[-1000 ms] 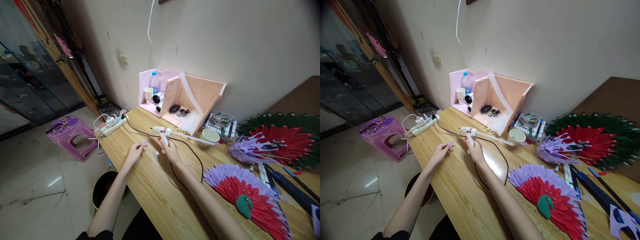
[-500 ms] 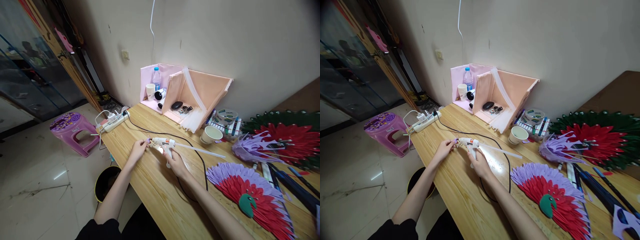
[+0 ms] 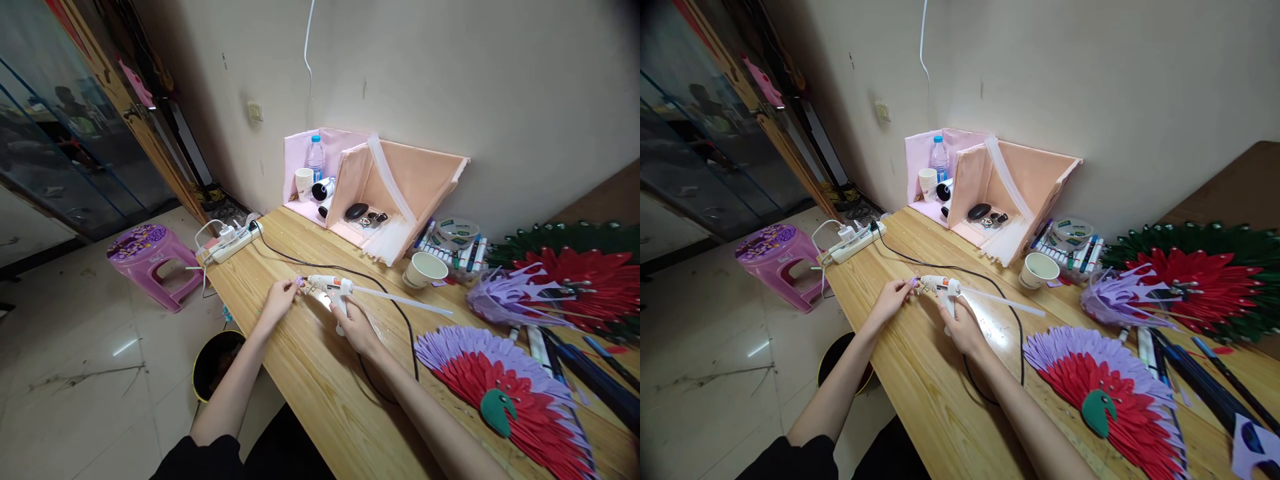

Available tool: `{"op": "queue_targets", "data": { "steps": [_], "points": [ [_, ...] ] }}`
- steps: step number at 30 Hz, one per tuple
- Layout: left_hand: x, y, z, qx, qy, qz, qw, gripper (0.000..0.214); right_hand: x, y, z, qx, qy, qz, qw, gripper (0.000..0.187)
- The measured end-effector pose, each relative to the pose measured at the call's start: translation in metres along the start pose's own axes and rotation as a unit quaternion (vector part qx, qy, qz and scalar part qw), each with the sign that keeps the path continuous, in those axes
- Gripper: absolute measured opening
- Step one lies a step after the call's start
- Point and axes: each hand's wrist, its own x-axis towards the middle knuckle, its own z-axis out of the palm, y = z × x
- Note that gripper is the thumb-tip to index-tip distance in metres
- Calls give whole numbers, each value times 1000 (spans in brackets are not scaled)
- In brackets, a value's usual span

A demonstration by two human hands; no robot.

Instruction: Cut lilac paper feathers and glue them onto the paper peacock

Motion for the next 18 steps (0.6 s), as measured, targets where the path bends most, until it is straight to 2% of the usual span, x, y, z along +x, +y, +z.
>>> {"op": "queue_targets", "data": {
  "steps": [5,12,15,18],
  "points": [
    [-2,2,1,-1,-3,0,1000,33,0,0,-2,-6,0,3,1000,30],
    [-3,3,2,-7,-4,-5,1000,30,7,8,-1,-15,13,-9,1000,30],
    [-7,5,-2,-14,-12,-9,1000,35,22,12,3,-30,42,-15,999,31],
    [-15,8,-6,-17,-15,-11,1000,44,49,15,10,-123,93,-24,988,35]
  ]
}}
